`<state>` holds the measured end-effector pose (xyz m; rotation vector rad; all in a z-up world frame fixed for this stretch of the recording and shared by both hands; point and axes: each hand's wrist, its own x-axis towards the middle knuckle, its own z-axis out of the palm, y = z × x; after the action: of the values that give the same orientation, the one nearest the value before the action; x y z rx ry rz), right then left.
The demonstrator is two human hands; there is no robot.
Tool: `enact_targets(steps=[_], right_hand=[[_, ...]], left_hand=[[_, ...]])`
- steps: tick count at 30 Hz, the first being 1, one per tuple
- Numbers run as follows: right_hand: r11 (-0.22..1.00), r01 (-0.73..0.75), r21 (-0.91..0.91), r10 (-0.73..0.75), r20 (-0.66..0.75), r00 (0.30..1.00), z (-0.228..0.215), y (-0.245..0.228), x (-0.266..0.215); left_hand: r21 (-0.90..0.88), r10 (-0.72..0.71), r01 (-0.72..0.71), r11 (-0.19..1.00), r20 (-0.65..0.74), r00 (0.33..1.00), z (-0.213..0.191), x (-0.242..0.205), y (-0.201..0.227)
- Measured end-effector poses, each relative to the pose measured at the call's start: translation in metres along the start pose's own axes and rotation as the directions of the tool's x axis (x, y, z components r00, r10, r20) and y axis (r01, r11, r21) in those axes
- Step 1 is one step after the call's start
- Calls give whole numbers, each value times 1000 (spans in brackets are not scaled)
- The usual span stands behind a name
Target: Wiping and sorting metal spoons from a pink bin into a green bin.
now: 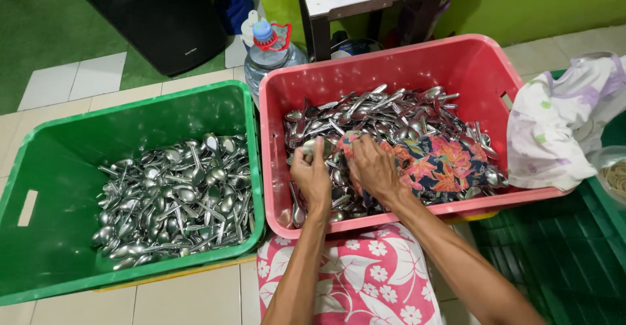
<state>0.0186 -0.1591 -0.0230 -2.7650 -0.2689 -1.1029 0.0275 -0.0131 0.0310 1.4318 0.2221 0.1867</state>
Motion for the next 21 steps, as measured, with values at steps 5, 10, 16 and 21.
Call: enact_targets(steps=[5,10,16,21], right_hand=[[897,-205,391,114,243,963,-22,-8,0],[791,-326,517,156,345,926,-73,-27,13],[814,-299,498,201,241,949,-47,-26,4],[964,9,264,25,-124,992,-19,-20,-1]], left_hand=[[-59,113,-97,994,452,885,3,-29,46],[-177,117,-35,984,481,869,0,-5,-5],[-15,49,-47,999,229,972,-14,1,16],[378,77,-236,895,389,918,-23,-8,20]])
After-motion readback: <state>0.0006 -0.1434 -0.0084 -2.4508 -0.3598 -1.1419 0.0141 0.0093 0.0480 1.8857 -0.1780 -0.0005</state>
